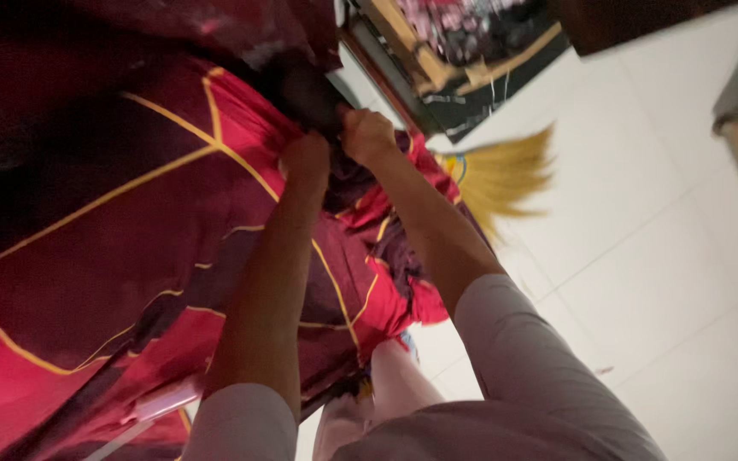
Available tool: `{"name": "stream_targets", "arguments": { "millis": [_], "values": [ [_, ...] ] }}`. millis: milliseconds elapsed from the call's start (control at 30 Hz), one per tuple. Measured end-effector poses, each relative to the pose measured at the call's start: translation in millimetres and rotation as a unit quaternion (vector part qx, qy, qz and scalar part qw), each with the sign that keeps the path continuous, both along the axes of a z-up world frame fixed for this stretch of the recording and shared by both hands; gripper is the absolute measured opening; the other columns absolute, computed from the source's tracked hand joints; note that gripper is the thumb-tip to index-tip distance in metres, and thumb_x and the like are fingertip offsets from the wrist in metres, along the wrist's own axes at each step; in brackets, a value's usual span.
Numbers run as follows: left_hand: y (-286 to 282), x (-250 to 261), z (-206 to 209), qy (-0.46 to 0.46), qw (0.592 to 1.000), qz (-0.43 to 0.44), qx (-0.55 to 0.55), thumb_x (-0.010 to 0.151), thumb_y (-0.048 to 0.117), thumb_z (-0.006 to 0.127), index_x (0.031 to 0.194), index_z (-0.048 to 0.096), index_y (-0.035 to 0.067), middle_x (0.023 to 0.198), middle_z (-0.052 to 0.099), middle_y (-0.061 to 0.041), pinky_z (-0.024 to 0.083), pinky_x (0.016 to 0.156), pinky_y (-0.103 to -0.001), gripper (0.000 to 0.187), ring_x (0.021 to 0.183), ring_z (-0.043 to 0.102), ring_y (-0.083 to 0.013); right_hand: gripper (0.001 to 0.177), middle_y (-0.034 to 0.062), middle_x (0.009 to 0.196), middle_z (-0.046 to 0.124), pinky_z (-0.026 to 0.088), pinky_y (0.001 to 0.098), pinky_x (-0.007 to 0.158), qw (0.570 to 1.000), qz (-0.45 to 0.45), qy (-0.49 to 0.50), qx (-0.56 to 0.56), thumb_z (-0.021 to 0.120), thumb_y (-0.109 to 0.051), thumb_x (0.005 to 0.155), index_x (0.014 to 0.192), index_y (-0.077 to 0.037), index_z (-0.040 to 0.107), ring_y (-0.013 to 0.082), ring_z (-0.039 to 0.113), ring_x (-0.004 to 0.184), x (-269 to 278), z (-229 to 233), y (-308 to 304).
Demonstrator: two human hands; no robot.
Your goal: The person folds a patterned blanket on the floor, picks up a hat and a power cord, and then sweeps the tiled floor using a broom.
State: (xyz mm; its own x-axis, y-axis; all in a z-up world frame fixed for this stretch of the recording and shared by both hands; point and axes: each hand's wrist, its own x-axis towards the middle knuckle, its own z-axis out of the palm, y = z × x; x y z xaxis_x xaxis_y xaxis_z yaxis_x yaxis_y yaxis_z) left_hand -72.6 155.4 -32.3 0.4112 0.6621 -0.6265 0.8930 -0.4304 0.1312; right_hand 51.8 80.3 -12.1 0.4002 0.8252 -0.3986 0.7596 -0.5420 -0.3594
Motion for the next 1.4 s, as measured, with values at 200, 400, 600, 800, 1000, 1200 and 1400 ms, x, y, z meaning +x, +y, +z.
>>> {"name": "stream_targets", "arguments": {
  "millis": [200,400,600,800,1000,1200,1400],
  "values": [
    [56.5,20.9,39.4,-0.264,0.959,0.096,0.041,0.098,0.008,0.052,0.15,0.039,0.009,0.105,0.07,-0.031,0.055,0.086,-0.059,0.054,0.101,0.069,-0.0477,0.022,0.027,0.1,0.07,0.054,0.0568,0.081,0.934,-0.1,0.066,0.336,0.061,-0.009,0.095,0.117,-0.005,0.061,0.0485,0.066,0.097,38.1,-39.3,59.2],
    [108.8,33.6,22.5,-0.305,0.923,0.011,0.236,0.084,0.013,0.064,0.144,0.034,0.0,0.128,0.062,-0.032,0.047,0.102,-0.054,0.069,0.118,0.06,-0.046,0.025,0.024,0.107,0.072,0.056,0.0532,0.08,0.91,0.068,0.09,0.4,0.075,-0.022,0.101,0.119,-0.009,0.063,0.0472,0.066,0.101,78.7,-75.7,151.5],
    [108.8,43.9,-0.6,-0.175,0.948,-0.003,0.267,0.093,0.02,0.06,0.149,0.04,0.022,0.117,0.067,-0.025,0.05,0.085,-0.059,0.06,0.105,0.064,-0.0452,0.045,0.0173,0.098,0.075,0.055,0.0487,0.081,0.977,-0.101,0.103,0.159,0.07,-0.029,0.091,0.132,-0.012,0.059,0.0376,0.072,0.093,70.1,-39.2,85.4],
    [120.8,66.7,-64.1,-0.255,0.953,0.09,0.134,0.09,0.009,0.054,0.151,0.032,0.008,0.107,0.07,-0.027,0.054,0.082,-0.054,0.065,0.098,0.068,-0.0454,0.036,0.0181,0.096,0.075,0.055,0.0406,0.081,0.946,-0.16,0.279,0.024,0.074,-0.034,0.093,0.117,-0.008,0.068,0.0323,0.072,0.087,79.9,-58.8,38.1],
    [128.0,76.3,-123.9,-0.415,0.885,0.178,0.113,0.106,0.011,0.045,0.142,0.043,0.002,0.118,0.069,-0.03,0.056,0.087,-0.051,0.038,0.107,0.066,-0.047,0.021,0.0131,0.105,0.078,0.056,0.0357,0.086,0.84,-0.185,0.371,0.351,0.064,-0.001,0.095,0.114,0.002,0.072,0.022,0.068,0.095,106.8,-150.3,80.7],
    [106.9,81.9,-82.0,-0.282,0.938,0.146,0.14,0.096,0.037,0.061,0.127,0.053,-0.004,0.105,0.071,-0.027,0.059,0.074,-0.051,0.052,0.09,0.072,-0.043,0.054,0.0104,0.13,0.059,0.048,0.032,0.107,0.809,-0.005,0.329,0.488,0.064,0.013,0.095,0.141,-0.007,0.044,0.0205,0.055,0.126,124.6,-210.1,139.5],
    [110.6,87.0,-27.7,-0.163,0.97,0.13,0.125,0.088,0.045,0.067,0.101,0.073,0.005,0.097,0.073,-0.023,0.059,0.075,-0.053,0.043,0.086,0.07,-0.0414,0.063,0.0074,0.143,0.05,0.051,0.0355,0.093,0.84,-0.108,0.53,0.04,0.055,-0.022,0.099,0.157,-0.021,0.031,0.0204,0.054,0.122,120.8,-248.5,61.7]
  ]
}}
